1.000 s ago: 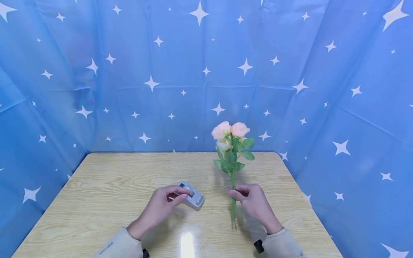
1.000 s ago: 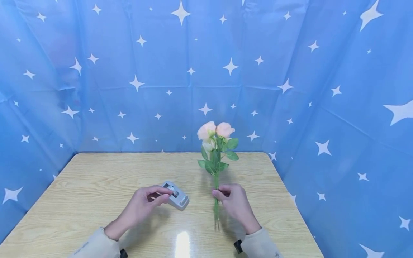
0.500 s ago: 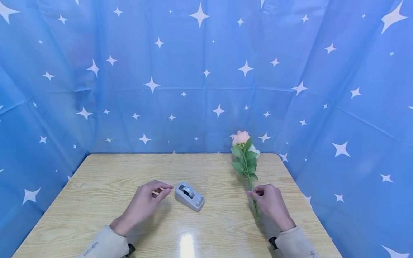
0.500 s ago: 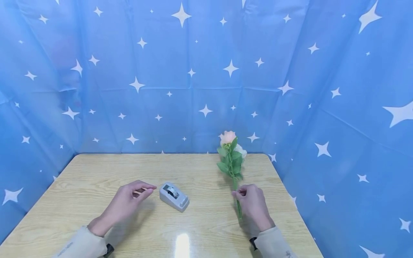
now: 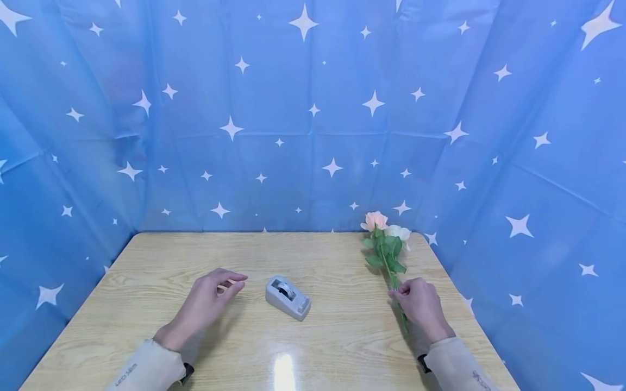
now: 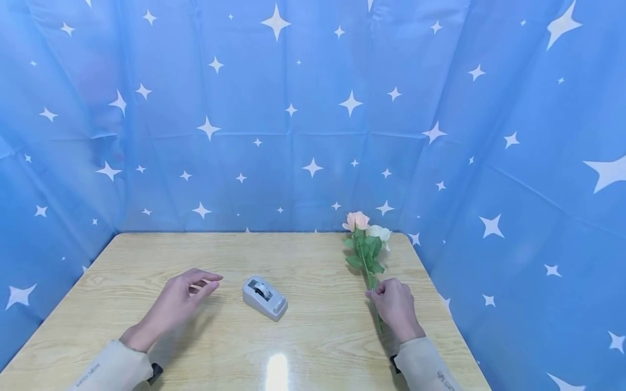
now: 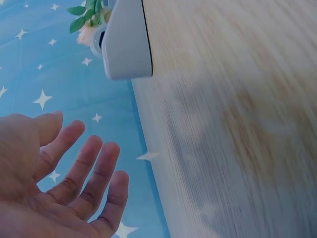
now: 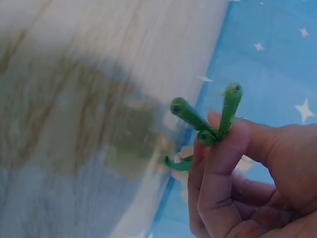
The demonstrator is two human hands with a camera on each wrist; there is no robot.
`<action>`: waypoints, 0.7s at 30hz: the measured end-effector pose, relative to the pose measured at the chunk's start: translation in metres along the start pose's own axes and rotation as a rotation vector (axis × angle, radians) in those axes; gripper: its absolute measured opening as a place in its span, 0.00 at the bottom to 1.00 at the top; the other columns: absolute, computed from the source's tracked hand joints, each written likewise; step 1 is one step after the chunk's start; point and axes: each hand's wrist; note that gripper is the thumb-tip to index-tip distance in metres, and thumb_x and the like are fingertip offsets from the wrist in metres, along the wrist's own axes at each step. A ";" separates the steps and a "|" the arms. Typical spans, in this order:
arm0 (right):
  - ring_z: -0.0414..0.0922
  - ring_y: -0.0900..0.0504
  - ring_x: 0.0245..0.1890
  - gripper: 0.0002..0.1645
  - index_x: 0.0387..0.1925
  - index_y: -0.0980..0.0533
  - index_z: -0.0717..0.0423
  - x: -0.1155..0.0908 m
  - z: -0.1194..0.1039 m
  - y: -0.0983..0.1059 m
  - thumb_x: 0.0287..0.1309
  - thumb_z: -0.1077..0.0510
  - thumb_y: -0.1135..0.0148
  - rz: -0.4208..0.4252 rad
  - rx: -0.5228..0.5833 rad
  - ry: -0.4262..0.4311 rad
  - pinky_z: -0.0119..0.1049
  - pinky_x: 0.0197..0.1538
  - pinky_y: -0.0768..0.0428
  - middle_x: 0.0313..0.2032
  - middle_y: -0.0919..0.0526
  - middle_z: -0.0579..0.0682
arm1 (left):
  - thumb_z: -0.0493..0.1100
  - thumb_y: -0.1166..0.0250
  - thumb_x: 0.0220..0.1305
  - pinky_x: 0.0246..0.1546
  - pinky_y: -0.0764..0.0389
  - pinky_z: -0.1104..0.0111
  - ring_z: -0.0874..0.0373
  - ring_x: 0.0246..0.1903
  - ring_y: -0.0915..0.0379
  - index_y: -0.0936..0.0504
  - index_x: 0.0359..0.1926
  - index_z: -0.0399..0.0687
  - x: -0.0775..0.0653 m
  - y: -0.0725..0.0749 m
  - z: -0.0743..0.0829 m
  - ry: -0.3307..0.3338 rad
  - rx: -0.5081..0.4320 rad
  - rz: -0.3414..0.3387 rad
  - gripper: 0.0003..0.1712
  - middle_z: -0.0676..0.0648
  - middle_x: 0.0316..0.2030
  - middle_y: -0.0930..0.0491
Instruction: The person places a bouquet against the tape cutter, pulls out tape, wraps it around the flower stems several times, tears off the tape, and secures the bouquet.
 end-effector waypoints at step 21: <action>0.44 0.21 0.26 0.18 0.41 0.11 0.60 0.006 0.017 -0.003 0.83 0.49 0.27 -0.057 -0.051 0.032 0.39 0.30 0.24 0.31 0.10 0.51 | 0.47 0.27 0.85 0.54 0.04 0.46 0.49 0.51 0.07 0.06 0.64 0.45 0.001 0.000 -0.014 -0.055 0.102 0.016 0.16 0.40 0.60 0.07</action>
Point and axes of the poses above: each hand's wrist, its own x-axis towards the middle knuckle, its own y-axis out of the back of the hand, z = x × y
